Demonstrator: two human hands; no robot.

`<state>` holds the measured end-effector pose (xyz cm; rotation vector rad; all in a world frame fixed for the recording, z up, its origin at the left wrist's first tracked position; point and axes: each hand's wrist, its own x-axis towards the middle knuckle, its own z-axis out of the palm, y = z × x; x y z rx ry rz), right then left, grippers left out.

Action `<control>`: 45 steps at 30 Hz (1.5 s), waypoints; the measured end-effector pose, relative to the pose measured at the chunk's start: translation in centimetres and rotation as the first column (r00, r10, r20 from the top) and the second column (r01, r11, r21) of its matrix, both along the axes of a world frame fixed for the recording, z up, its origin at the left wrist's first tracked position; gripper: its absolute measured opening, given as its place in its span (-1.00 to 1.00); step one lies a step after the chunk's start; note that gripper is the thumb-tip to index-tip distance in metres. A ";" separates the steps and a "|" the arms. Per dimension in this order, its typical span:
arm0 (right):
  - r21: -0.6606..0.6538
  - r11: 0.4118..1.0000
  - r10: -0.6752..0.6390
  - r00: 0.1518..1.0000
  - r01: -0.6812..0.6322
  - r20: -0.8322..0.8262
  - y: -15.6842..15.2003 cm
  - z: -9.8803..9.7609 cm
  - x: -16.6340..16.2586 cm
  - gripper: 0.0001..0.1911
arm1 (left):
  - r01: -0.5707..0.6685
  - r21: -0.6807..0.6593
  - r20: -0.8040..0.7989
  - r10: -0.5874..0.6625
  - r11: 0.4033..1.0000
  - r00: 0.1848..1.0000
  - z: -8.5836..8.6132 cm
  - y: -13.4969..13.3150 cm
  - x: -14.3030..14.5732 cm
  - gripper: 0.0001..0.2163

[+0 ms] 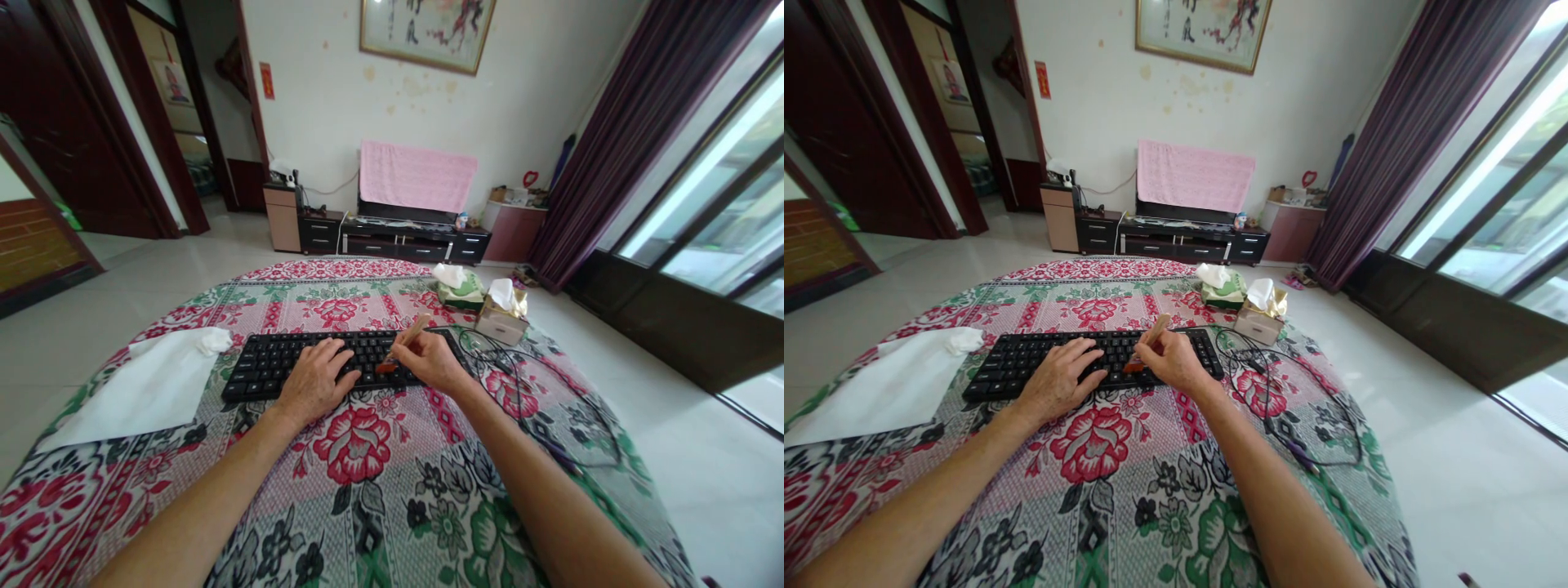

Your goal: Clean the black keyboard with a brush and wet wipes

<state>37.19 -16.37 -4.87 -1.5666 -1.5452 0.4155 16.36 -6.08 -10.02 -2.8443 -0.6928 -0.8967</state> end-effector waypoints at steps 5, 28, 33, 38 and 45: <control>-0.092 0.996 0.017 0.995 -0.009 0.095 -0.3 0.4 0.8 -0.79 | 0.007 -0.013 0.010 -0.007 1.000 1.000 0.4 0.1 -0.1 -0.69; -0.021 0.965 0.260 0.965 -0.260 0.009 -0.4 0.5 -2.6 -0.76 | -0.185 -0.022 0.013 0.186 0.982 0.983 0.1 2.6 -1.7 -0.71; 0.002 0.974 0.227 0.967 -0.228 0.119 -0.3 0.2 -3.0 -0.81 | -0.182 -0.012 0.013 0.182 0.983 0.983 0.1 2.6 -1.7 -0.70; 0.032 0.996 0.072 0.982 -0.079 0.174 -0.9 1.6 -1.9 -0.83 | -0.191 -0.020 0.009 0.191 0.981 0.981 0.1 2.5 -1.7 -0.70; 0.011 0.978 0.202 0.964 -0.207 0.171 -0.6 1.0 -3.8 -0.77 | -0.200 0.002 0.007 0.200 0.980 0.980 0.1 2.5 -1.7 -0.70</control>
